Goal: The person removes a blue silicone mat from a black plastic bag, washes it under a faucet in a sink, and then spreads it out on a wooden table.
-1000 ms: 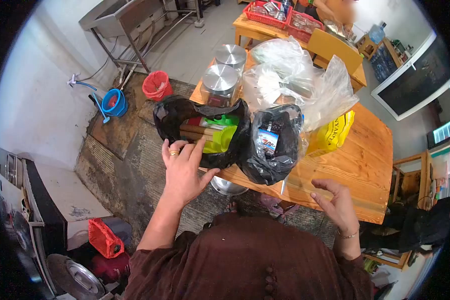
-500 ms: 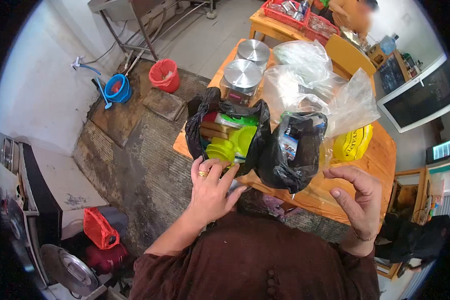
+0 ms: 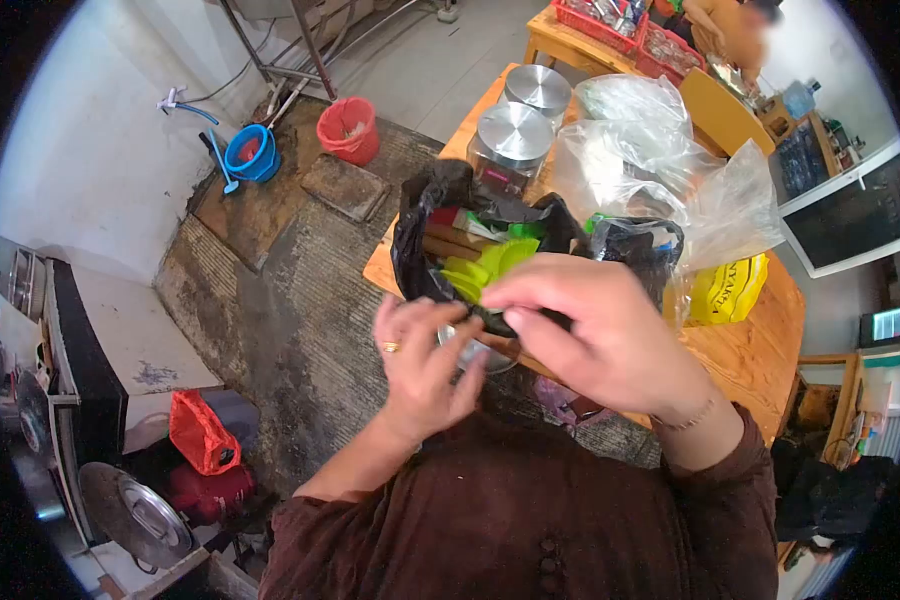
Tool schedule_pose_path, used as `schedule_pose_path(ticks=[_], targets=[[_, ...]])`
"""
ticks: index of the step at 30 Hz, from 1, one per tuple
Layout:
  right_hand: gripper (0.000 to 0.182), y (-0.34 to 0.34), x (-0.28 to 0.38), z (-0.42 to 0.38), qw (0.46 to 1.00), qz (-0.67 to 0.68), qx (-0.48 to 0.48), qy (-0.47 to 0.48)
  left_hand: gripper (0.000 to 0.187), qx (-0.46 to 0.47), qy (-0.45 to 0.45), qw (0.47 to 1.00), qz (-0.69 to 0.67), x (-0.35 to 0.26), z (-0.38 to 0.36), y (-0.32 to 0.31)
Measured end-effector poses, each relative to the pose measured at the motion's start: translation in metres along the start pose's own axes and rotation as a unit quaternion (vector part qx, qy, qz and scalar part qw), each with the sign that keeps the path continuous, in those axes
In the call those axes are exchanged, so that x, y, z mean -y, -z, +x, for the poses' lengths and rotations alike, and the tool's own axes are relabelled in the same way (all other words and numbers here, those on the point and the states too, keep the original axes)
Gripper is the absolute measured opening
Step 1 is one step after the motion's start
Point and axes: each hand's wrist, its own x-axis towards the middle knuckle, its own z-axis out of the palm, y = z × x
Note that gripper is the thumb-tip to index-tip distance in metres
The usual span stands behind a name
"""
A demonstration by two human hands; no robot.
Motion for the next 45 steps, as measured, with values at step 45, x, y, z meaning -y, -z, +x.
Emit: schedule_pose_path(ticks=[45], targets=[[0.024,-0.031,-0.058,0.023,0.957,-0.223,0.154,-0.102,0.041,0.392,-0.034,0.76,-0.518,-0.009,-0.051,0.092]])
